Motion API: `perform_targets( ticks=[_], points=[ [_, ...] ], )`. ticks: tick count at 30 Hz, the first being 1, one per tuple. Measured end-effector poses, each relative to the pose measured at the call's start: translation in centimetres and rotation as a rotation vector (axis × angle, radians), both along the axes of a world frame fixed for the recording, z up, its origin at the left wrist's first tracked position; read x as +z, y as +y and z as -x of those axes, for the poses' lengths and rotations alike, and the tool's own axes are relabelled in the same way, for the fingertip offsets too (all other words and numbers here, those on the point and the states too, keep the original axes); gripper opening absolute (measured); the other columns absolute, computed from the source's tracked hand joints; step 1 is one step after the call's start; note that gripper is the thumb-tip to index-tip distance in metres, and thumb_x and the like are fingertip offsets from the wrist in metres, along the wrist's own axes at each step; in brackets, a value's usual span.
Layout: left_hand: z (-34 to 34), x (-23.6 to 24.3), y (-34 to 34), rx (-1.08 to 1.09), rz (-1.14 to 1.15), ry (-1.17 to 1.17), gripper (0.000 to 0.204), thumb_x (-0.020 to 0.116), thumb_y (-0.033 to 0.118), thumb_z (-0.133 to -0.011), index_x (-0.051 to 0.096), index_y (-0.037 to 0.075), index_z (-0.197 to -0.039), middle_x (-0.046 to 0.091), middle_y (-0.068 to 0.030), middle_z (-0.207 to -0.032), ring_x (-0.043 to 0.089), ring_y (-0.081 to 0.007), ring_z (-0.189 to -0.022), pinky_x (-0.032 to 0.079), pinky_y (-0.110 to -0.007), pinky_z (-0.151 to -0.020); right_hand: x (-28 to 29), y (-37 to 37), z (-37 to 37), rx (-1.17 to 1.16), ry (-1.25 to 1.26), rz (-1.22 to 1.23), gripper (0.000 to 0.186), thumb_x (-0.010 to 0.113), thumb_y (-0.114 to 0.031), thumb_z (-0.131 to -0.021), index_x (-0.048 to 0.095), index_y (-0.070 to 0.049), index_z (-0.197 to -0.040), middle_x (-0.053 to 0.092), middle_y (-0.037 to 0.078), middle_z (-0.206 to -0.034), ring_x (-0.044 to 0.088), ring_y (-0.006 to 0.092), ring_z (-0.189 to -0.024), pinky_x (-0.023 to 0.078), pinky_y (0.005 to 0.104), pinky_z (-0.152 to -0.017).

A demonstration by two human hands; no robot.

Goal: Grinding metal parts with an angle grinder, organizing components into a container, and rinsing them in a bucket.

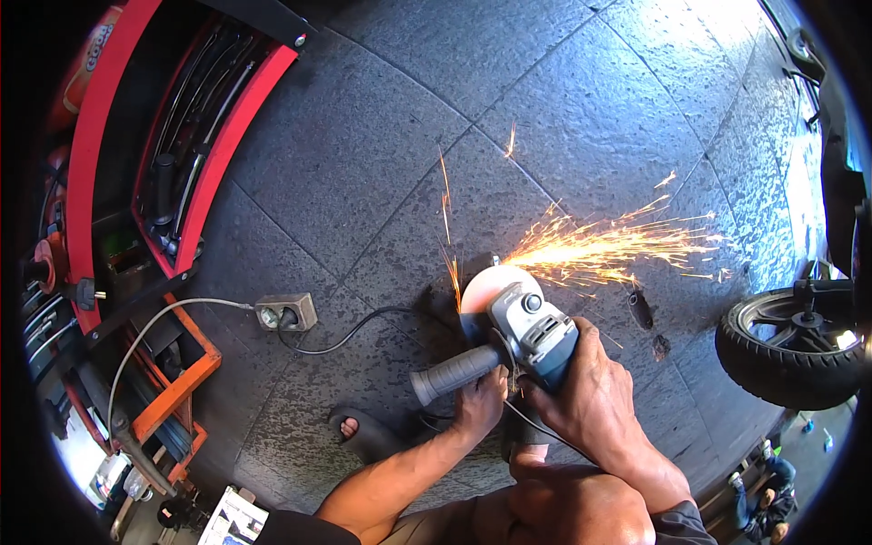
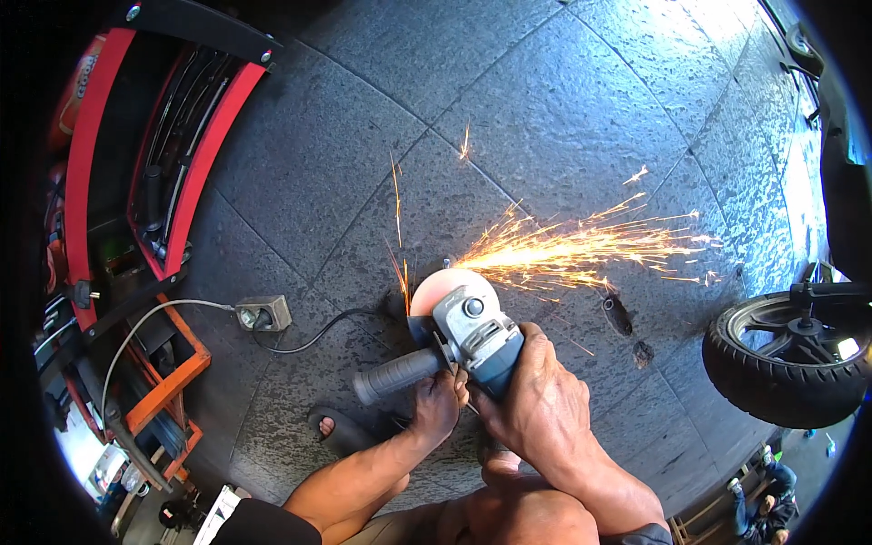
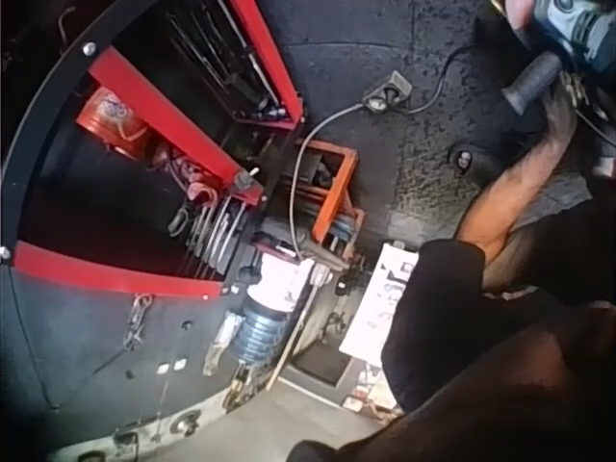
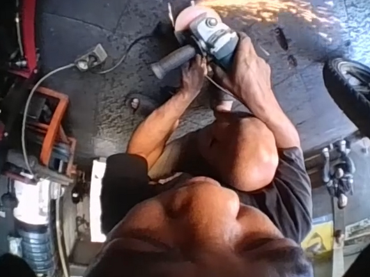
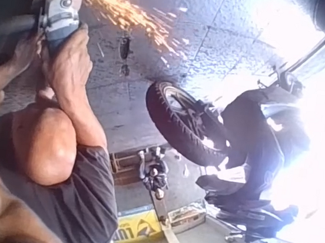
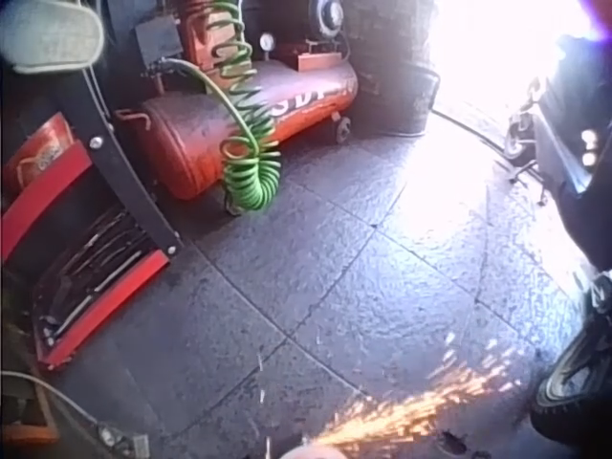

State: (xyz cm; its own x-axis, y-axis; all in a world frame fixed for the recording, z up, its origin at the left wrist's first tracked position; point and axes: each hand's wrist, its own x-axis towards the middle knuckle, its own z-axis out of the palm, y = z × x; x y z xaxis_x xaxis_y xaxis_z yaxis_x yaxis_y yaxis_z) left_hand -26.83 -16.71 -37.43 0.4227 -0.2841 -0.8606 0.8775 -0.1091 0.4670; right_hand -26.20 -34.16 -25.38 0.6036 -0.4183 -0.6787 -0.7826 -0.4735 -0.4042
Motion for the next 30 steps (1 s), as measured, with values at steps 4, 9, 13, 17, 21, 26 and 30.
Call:
perform_targets(
  ticks=[4,9,13,17,21,26,30],
  points=[
    [-0.16,-0.32,0.05,0.04,0.012,0.088,0.026,0.05,0.031,-0.109,0.054,0.01,-0.095,0.046,0.0053,-0.071,0.041,-0.003,-0.056,0.033,-0.02,-0.048,0.03,-0.08,-0.14,-0.024,-0.003,0.008,0.085,0.084,-0.028,-0.075,0.039,0.008,-0.137,0.067,0.033,-0.106,0.068,0.0504,-0.093,0.055,0.0536,-0.081],
    [-0.07,-0.82,0.41,-0.293,-0.103,-0.443,0.025,0.049,0.028,-0.109,0.055,0.009,-0.094,0.049,0.0037,-0.071,0.04,-0.0032,-0.055,0.032,-0.02,-0.047,0.13,-0.2,-0.23,-0.018,0.023,-0.012,0.085,0.084,-0.029,-0.075,0.039,0.008,-0.137,0.066,0.033,-0.108,0.067,0.0505,-0.095,0.055,0.0532,-0.082],
    [0.12,-0.35,0.76,0.021,0.042,0.061,0.018,0.057,0.024,-0.106,0.064,0.008,-0.103,0.057,0.0041,-0.078,0.05,-0.0064,-0.064,0.041,-0.023,-0.055,0.19,-0.11,-0.17,-0.022,0.056,0.004,0.085,0.084,-0.028,-0.075,0.038,0.008,-0.137,0.067,0.032,-0.109,0.067,0.0505,-0.095,0.055,0.0533,-0.082],
    [0.38,-0.3,0.55,-0.098,-0.007,-0.144,0.017,0.058,0.024,-0.105,0.064,0.008,-0.103,0.059,0.0035,-0.079,0.051,-0.0068,-0.063,0.041,-0.023,-0.055,0.2,-0.12,-0.05,-0.019,0.033,-0.007,0.085,0.084,-0.027,-0.075,0.038,0.008,-0.137,0.067,0.032,-0.109,0.067,0.0505,-0.095,0.055,0.0536,-0.082],
    [0.08,-0.83,0.26,-0.306,-0.139,-0.47,0.022,0.049,0.025,-0.109,0.054,0.01,-0.094,0.047,0.0039,-0.071,0.041,-0.004,-0.056,0.033,-0.022,-0.048,0.13,-0.11,-0.01,-0.013,0.013,-0.003,0.084,0.084,-0.026,-0.074,0.039,0.008,-0.137,0.067,0.032,-0.108,0.067,0.0507,-0.094,0.055,0.0536,-0.082],
    [-0.03,-0.42,0.15,0.054,0.026,0.078,0.023,0.047,0.026,-0.109,0.054,0.011,-0.095,0.046,0.0043,-0.071,0.039,-0.0044,-0.056,0.032,-0.023,-0.048,-0.16,-0.14,-0.08,-0.029,0.013,0.003,0.085,0.084,-0.026,-0.074,0.038,0.008,-0.137,0.066,0.033,-0.108,0.067,0.0507,-0.094,0.055,0.0537,-0.081],
    [0.19,-0.2,0.18,0.024,-0.021,0.056,0.023,0.047,0.027,-0.109,0.054,0.01,-0.096,0.045,0.0041,-0.07,0.038,-0.0049,-0.055,0.032,-0.023,-0.048,-0.07,-0.04,-0.02,-0.021,0.03,0.003,0.086,0.084,-0.027,-0.074,0.038,0.008,-0.137,0.066,0.033,-0.108,0.067,0.0504,-0.095,0.055,0.054,-0.081]
  ],
)
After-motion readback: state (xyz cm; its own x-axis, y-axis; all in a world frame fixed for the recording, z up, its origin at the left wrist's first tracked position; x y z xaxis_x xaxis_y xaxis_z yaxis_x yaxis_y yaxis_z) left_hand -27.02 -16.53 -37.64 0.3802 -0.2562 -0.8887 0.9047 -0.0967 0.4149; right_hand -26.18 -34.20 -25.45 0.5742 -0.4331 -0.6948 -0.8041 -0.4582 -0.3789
